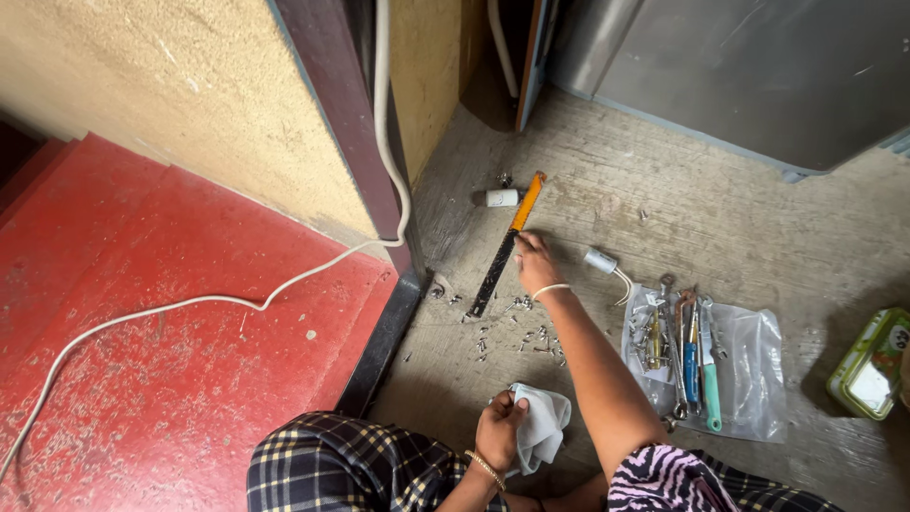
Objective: The person sits on the floor and assembles small metal lock components by hand. They pick up individual parts from a pile on the floor and fit them together, occasionally using a white cloth to handle the pieces.
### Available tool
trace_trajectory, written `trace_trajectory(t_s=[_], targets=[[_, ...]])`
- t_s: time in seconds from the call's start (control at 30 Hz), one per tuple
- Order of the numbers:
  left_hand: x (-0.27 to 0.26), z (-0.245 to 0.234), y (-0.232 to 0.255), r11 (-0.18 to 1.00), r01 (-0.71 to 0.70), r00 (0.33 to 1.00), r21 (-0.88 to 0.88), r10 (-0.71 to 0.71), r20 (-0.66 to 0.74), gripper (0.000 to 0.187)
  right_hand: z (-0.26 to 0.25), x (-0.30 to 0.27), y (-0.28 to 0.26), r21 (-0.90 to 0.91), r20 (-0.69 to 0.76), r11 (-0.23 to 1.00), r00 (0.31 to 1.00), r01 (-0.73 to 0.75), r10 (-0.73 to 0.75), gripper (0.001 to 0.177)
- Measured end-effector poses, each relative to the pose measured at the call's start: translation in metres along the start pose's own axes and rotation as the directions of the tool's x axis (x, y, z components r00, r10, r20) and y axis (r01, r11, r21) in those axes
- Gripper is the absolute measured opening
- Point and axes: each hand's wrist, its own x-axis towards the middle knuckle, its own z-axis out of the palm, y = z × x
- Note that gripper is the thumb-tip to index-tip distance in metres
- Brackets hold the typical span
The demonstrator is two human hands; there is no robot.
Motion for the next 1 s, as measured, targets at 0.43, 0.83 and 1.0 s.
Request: trace_trajectory(t_s=[0.43, 0.83, 1.0], targets=[[0.0, 0.005, -0.022, 0.963, -0.064, 0.998, 0.261, 0.054, 0.045, 0.019, -0.008, -0.086, -0.111, 0.05, 0.02, 0.958, 0.958, 0.283, -0.285, 0.027], [0.007, -0.001, -0.037, 0.94, -0.092, 0.991, 0.329, 0.054, 0.123, 0.015, -0.007, -0.102, -0.133, 0.215, 0.345, 0.93, 0.868, 0.298, -0.358, 0.01], [-0.009, 0.007, -0.008, 0.883, -0.207, 0.978, 0.422, 0.199, 0.062, 0.024, -0.047, -0.129, -0.071, 0.255, 0.194, 0.9, 0.893, 0.353, -0.405, 0.008]])
